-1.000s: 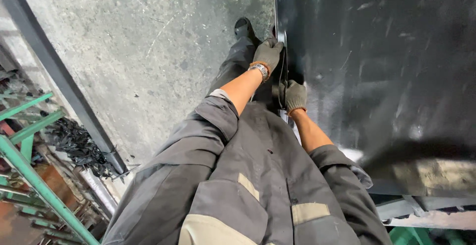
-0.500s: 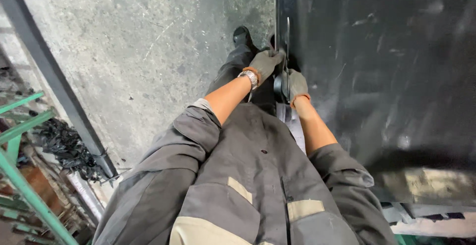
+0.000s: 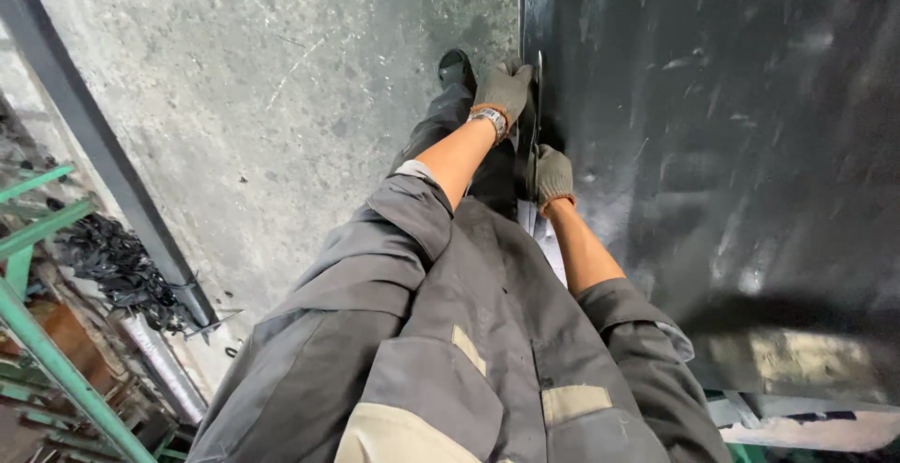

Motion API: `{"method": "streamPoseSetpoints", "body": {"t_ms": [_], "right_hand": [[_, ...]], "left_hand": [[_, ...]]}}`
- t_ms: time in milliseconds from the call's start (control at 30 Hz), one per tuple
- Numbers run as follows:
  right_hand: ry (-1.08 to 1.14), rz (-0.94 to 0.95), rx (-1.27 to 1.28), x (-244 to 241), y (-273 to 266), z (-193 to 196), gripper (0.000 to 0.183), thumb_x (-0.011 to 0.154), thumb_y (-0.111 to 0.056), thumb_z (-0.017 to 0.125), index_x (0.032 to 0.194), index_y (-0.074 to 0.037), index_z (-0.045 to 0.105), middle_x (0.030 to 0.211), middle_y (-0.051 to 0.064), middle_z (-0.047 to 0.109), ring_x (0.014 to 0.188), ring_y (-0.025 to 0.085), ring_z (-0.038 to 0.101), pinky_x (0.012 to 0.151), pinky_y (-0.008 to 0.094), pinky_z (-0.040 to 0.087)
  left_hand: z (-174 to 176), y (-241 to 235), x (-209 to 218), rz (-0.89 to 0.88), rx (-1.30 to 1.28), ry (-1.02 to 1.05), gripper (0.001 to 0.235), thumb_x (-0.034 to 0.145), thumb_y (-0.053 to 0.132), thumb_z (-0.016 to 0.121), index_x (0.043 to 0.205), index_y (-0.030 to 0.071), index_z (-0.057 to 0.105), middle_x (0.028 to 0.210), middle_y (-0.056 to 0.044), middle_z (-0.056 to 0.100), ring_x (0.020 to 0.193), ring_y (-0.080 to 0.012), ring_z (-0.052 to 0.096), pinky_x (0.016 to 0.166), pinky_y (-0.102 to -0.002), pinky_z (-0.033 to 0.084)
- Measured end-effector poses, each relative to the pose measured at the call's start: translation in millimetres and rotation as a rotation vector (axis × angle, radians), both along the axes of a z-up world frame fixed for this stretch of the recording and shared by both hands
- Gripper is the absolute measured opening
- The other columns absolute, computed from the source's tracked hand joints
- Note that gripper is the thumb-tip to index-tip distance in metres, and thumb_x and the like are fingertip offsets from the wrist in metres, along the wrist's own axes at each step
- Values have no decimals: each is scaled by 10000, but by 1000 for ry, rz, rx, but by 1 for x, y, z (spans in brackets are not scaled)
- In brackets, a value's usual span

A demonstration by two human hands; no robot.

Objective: Cutting the edges of a large rubber sheet using scissors in a workshop environment.

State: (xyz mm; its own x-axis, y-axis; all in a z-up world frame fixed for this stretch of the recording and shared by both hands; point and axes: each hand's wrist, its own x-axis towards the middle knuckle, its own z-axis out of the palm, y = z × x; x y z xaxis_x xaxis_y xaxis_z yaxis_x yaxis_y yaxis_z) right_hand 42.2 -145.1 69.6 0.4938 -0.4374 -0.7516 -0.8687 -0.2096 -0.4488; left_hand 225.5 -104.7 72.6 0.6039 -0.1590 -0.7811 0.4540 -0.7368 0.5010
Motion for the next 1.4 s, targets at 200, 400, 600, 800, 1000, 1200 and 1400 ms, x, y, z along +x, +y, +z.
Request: {"method": "streamPoseSetpoints", "body": {"t_ms": [200, 400, 600, 800, 1000, 1200, 1400], "right_hand": [[-37, -6, -72, -6, 5, -20, 398, 922, -411, 632, 959, -30, 741, 895, 265, 700, 884, 446, 703, 721, 506, 542], [-14, 157, -212, -10, 8, -33, 465, 951, -474, 603, 924, -35, 753, 910, 266, 715, 910, 463, 695, 802, 538, 550], [83, 136, 13, 26, -19, 22, 503, 933, -486, 582, 1043, -15, 723, 1001, 288, 699, 1021, 479, 654, 855, 542, 505], [-42, 223, -59, 69, -46, 17, 472, 1003, -397, 466, 1068, -11, 731, 1028, 287, 708, 1028, 496, 649, 858, 546, 508], [6, 59, -15, 80, -38, 43, 460, 935, -428, 556, 1035, -16, 732, 1004, 286, 705, 1008, 489, 649, 860, 537, 505], [16, 52, -29, 72, -36, 15, 471, 937, -444, 563, 996, -2, 714, 977, 291, 699, 980, 490, 657, 817, 542, 509], [-34, 113, -127, 62, -29, -19, 480, 971, -464, 570, 958, -14, 737, 905, 283, 703, 903, 481, 678, 773, 543, 522]], "left_hand": [[-23, 0, 1, 118, -35, 35, 367, 912, 302, 686, 1168, 41, 722, 1110, -140, 778, 1051, -278, 740, 927, -367, 535], [-30, 4, 5, 86, -33, 55, 378, 913, 305, 691, 1176, 34, 716, 1086, -126, 749, 1021, -285, 702, 907, -386, 512], [16, 5, 25, 23, -61, 186, 364, 937, 304, 661, 1161, 19, 686, 1062, -112, 747, 982, -269, 704, 898, -391, 503], [-1, 13, 23, 87, -293, 291, 421, 909, 312, 691, 1167, -19, 721, 1107, -138, 767, 997, -238, 681, 903, -377, 537], [-51, 7, 42, -116, -253, -31, 493, 956, 388, 688, 1232, -17, 636, 1196, -191, 696, 1111, -305, 646, 942, -380, 479], [-2, -21, 75, -12, -8, -18, 439, 946, 384, 691, 1015, -50, 698, 954, -216, 736, 938, -344, 706, 843, -418, 533], [-20, -25, 74, 50, -110, 14, 338, 926, 356, 638, 997, 43, 743, 894, -137, 786, 854, -281, 748, 800, -384, 540]]}}
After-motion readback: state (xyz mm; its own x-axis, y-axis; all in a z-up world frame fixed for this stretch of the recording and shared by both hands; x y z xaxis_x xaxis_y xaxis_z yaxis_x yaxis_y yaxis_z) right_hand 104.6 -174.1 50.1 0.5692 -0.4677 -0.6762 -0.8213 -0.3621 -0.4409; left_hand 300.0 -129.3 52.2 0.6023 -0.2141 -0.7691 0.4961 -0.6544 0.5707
